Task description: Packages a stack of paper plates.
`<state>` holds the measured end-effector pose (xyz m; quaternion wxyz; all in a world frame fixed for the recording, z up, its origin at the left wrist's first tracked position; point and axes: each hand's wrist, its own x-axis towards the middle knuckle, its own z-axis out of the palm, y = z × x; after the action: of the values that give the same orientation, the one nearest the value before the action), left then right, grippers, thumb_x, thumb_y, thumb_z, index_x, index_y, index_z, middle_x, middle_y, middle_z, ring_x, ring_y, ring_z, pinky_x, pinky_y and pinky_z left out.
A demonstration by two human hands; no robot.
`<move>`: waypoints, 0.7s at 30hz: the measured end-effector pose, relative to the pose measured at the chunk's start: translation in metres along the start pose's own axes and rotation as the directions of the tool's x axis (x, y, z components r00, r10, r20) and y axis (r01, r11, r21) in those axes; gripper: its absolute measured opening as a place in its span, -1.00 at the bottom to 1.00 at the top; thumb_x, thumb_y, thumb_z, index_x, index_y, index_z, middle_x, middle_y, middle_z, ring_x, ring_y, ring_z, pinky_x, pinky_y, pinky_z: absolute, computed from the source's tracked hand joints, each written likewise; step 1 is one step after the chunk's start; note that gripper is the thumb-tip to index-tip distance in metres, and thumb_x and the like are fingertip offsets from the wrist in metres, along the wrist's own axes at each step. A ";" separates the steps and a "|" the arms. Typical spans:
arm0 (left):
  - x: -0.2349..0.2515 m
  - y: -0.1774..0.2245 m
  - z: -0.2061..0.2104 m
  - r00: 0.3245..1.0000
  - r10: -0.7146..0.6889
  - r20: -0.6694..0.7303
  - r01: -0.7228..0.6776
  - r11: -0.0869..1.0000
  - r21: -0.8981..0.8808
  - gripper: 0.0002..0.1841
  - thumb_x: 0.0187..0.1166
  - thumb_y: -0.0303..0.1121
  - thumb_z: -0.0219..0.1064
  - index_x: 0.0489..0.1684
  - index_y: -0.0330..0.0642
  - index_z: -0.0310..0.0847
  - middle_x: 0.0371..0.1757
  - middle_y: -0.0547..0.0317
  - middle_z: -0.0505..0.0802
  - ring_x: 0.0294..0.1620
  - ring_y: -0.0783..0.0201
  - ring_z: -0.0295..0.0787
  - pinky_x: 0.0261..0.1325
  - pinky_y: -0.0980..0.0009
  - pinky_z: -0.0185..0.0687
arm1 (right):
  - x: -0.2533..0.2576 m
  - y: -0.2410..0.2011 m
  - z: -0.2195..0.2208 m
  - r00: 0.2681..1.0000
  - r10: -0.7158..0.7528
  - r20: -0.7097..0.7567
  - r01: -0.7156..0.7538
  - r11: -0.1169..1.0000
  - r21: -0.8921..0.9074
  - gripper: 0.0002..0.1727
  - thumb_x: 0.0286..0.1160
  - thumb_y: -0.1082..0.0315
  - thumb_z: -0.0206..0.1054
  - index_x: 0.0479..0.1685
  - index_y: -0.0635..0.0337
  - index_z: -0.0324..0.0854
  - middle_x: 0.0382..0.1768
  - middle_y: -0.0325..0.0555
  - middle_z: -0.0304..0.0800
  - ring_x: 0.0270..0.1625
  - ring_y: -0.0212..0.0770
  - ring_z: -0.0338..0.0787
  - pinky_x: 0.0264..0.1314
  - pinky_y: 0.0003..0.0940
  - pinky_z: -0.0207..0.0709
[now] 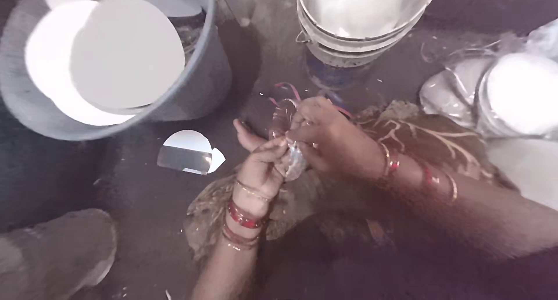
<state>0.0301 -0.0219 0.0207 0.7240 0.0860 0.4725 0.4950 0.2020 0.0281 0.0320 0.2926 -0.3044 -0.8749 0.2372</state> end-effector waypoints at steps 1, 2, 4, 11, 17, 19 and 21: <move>0.001 -0.002 -0.002 1.000 0.006 0.004 -0.006 1.000 -0.006 -0.65 0.56 -0.66 -0.05 -0.41 -0.23 0.69 -0.47 0.12 0.85 -0.45 0.36 0.83 -0.27 0.47 0.81 | -0.001 0.000 0.000 1.000 -0.001 0.005 0.001 1.000 -0.019 -0.79 0.26 0.44 0.36 -0.21 0.16 0.91 -0.09 0.01 0.81 0.28 0.18 0.68 0.25 0.08 0.60; 0.003 -0.004 -0.005 0.999 0.021 0.024 -0.021 1.000 -0.005 -0.67 0.53 -0.66 -0.02 -0.42 -0.24 0.71 -0.47 0.12 0.85 -0.45 0.37 0.82 -0.26 0.48 0.79 | -0.001 -0.001 0.001 1.000 -0.010 0.007 0.010 0.999 -0.049 -0.80 0.28 0.44 0.37 -0.22 0.17 0.90 -0.10 0.03 0.82 0.30 0.19 0.70 0.31 0.13 0.59; 0.005 -0.006 -0.007 0.996 0.068 0.062 -0.071 0.996 0.045 -0.68 0.47 -0.65 0.04 -0.48 -0.21 0.75 -0.52 0.18 0.83 -0.50 0.45 0.76 -0.31 0.55 0.74 | -0.002 -0.004 0.002 1.000 -0.024 0.005 0.025 0.992 -0.123 -0.83 0.28 0.46 0.38 -0.24 0.20 0.88 -0.10 0.06 0.85 0.36 0.26 0.70 0.40 0.31 0.49; 0.006 -0.011 -0.005 0.970 0.237 0.046 -0.241 0.940 0.239 -0.73 0.33 -0.66 0.20 -0.61 -0.21 0.80 -0.71 0.31 0.69 -0.68 0.57 0.52 -0.56 0.66 0.43 | -0.004 -0.006 0.001 0.997 -0.077 0.018 0.079 0.966 -0.246 -0.85 0.33 0.41 0.36 -0.33 0.21 0.85 -0.19 0.03 0.88 0.41 0.34 0.69 0.55 0.57 0.21; 0.006 -0.007 -0.004 0.995 0.103 0.021 -0.105 0.971 0.214 -0.69 0.48 -0.68 0.05 -0.51 -0.23 0.71 -0.58 0.23 0.78 -0.56 0.47 0.69 -0.41 0.57 0.65 | -0.004 0.000 -0.004 0.998 -0.055 -0.002 0.055 0.993 -0.102 -0.80 0.36 0.46 0.32 -0.20 0.22 0.87 -0.15 0.04 0.93 0.19 0.16 0.86 0.33 0.22 0.61; 0.003 -0.006 0.001 0.999 0.045 -0.020 -0.042 0.987 0.155 -0.69 0.49 -0.73 0.02 -0.47 -0.26 0.67 -0.54 0.15 0.81 -0.51 0.40 0.77 -0.36 0.52 0.74 | -0.004 0.003 -0.010 0.995 -0.058 0.080 0.063 0.996 -0.064 -0.76 0.34 0.44 0.36 -0.08 0.20 0.87 -0.07 0.05 0.92 0.33 0.23 0.78 0.42 0.35 0.50; 0.004 -0.007 0.004 0.998 0.038 -0.049 -0.030 0.988 0.152 -0.68 0.48 -0.74 0.00 -0.50 -0.24 0.65 -0.57 0.20 0.78 -0.56 0.43 0.71 -0.40 0.55 0.68 | -0.005 0.002 -0.006 0.994 -0.097 0.059 0.102 0.990 -0.093 -0.82 0.30 0.45 0.38 -0.21 0.22 0.88 -0.17 0.05 0.93 0.31 0.30 0.78 0.45 0.49 0.39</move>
<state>0.0376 -0.0212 0.0163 0.6944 0.1359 0.5257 0.4722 0.2099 0.0275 0.0333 0.2651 -0.2675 -0.9071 0.1883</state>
